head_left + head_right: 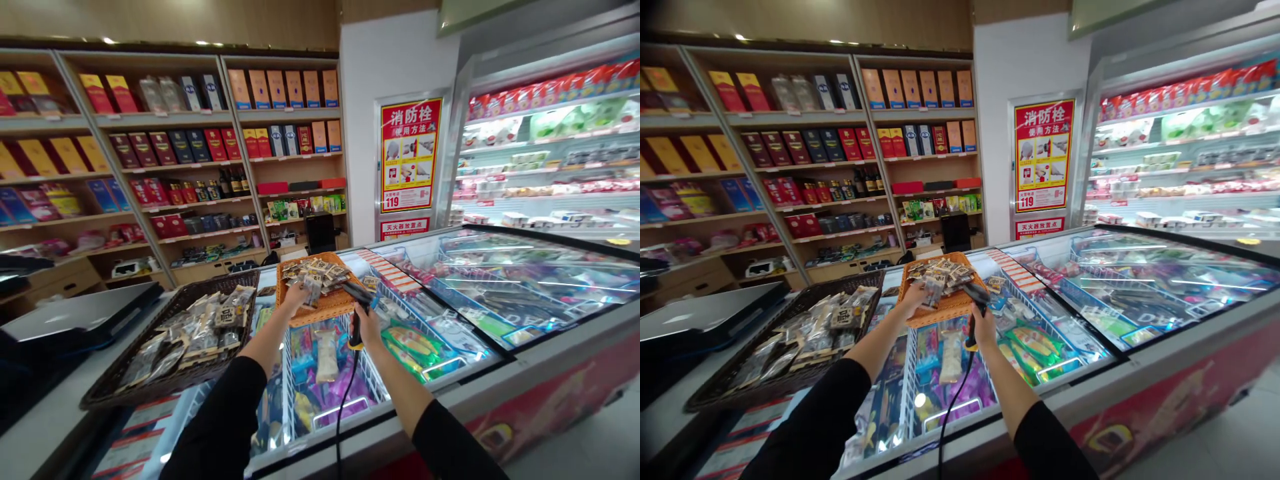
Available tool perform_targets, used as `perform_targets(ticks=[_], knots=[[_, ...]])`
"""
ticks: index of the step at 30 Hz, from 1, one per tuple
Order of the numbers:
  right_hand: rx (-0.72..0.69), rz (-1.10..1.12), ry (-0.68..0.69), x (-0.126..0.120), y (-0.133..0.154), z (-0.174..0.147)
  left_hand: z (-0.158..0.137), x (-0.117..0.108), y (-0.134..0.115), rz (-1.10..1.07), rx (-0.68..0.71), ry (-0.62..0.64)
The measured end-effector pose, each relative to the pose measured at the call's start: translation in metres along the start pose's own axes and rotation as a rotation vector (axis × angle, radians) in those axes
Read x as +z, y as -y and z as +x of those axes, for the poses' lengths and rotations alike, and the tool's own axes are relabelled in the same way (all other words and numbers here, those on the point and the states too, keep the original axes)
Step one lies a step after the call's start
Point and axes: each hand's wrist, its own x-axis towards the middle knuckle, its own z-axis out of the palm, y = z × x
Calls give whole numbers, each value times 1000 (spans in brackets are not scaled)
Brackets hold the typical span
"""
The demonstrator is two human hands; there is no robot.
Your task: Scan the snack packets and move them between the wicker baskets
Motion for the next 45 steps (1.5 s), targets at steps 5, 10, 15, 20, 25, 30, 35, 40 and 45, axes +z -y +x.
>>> perform_targets(ticks=[5, 10, 15, 20, 25, 30, 35, 40, 45], knots=[[-6, 21, 135, 25, 2, -18, -24, -76, 2, -123, 40, -35], [27, 90, 317, 77, -7, -52, -45, -108, 12, -152, 26, -16], [-45, 56, 424, 98, -27, -78, -49, -102, 21, -47, 183, 77], [-68, 64, 416, 90, -33, -82, -44, -103, 28, 156, 269, -100], [-60, 81, 424, 90, -26, -85, -45, -106, 25, 465, 272, -79], [-61, 60, 449, 92, -20, -88, -49, -103, 21, 513, 263, -74], [-61, 61, 462, 91, -19, -88, -48, -103, 21, 584, 272, -63], [-83, 58, 464, 91, -23, -88, -51, -103, 16, 666, 261, -51], [-109, 96, 504, 89, -27, -86, -55, -104, 12, 677, 244, -43]])
